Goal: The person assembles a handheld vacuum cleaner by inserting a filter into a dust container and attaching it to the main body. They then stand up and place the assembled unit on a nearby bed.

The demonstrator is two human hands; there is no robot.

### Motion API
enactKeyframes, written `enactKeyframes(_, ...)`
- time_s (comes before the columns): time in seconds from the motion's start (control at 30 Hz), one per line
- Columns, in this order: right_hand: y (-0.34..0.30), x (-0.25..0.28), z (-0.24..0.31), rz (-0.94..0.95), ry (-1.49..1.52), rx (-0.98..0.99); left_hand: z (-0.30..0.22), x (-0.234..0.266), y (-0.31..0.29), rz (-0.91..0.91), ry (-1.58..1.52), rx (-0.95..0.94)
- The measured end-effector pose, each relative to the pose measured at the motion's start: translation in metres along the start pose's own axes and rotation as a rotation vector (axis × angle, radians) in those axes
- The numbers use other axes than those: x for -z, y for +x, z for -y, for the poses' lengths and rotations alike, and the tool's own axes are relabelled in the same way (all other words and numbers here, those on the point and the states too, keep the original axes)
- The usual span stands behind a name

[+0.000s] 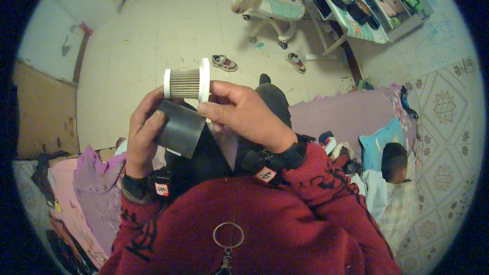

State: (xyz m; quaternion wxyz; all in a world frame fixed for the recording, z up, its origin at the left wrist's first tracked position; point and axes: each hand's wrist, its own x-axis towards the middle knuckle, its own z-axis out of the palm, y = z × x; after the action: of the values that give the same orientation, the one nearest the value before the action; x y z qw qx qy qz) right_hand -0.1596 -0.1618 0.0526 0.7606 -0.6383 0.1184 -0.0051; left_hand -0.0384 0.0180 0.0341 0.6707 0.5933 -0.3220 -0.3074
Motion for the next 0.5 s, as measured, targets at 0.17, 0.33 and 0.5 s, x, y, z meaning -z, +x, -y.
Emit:
enactKeyframes(0.17,-0.002,-0.002,0.002,0.01,-0.023,0.014,0.0,0.0,-0.002,-0.02,0.005,-0.046)
enactKeyframes(0.33,-0.001,-0.001,-0.001,0.014,0.029,0.042,0.001,0.004,-0.003,-0.017,-0.017,-0.016)
enactKeyframes(0.5,0.003,0.001,-0.013,0.034,0.195,0.058,0.001,0.006,-0.007,-0.024,-0.009,-0.017)
